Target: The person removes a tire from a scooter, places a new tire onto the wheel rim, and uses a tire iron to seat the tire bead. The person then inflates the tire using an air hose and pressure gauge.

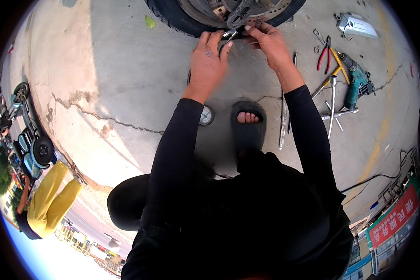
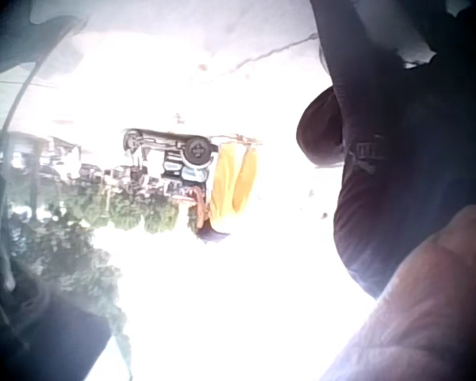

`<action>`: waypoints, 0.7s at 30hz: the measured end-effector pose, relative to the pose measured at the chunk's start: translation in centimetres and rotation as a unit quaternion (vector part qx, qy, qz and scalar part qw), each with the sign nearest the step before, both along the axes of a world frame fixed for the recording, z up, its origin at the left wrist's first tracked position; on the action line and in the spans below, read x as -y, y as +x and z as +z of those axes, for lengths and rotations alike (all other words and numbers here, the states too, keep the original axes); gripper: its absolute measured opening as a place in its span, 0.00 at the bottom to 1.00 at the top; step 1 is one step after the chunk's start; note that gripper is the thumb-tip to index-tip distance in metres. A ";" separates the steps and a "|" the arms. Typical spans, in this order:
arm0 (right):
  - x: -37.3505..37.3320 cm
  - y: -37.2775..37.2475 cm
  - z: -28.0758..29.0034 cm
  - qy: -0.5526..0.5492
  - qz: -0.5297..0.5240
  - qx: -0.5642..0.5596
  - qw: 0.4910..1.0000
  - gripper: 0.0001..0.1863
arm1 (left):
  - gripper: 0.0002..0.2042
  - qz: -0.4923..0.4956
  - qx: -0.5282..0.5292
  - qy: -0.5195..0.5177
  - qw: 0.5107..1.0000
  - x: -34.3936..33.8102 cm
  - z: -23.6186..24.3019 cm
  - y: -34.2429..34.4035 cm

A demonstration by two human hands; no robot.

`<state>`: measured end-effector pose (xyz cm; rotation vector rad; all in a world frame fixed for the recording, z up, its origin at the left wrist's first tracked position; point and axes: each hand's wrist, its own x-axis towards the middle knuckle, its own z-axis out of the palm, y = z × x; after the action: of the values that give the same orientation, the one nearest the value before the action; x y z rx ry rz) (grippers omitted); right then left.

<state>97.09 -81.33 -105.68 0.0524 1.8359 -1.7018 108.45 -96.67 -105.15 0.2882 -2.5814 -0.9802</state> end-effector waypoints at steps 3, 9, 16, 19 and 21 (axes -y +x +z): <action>2.0 0.1 -0.7 0.025 -0.037 -0.029 0.999 0.10 | 0.14 0.031 -0.027 0.022 0.999 0.4 -0.8 -0.5; 3.3 0.1 -1.2 0.074 -0.066 -0.071 0.993 0.08 | 0.13 0.042 -0.049 0.004 0.998 0.0 -1.7 -0.6; 1.9 -1.3 -2.2 0.039 -0.072 0.024 0.996 0.06 | 0.13 0.055 -0.060 0.067 0.994 -0.9 -1.8 -1.0; 2.4 -0.9 -1.2 0.039 -0.079 0.038 0.995 0.05 | 0.13 0.065 -0.027 0.040 0.997 -1.0 -2.1 -1.0; 2.4 -0.8 -1.2 0.041 -0.088 0.039 0.995 0.06 | 0.13 0.068 -0.031 0.033 0.997 -1.2 -2.2 -1.1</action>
<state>96.33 -83.72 -106.86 0.3181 1.8888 -1.7149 107.37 -95.45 -107.35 0.4375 -2.4412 -1.0099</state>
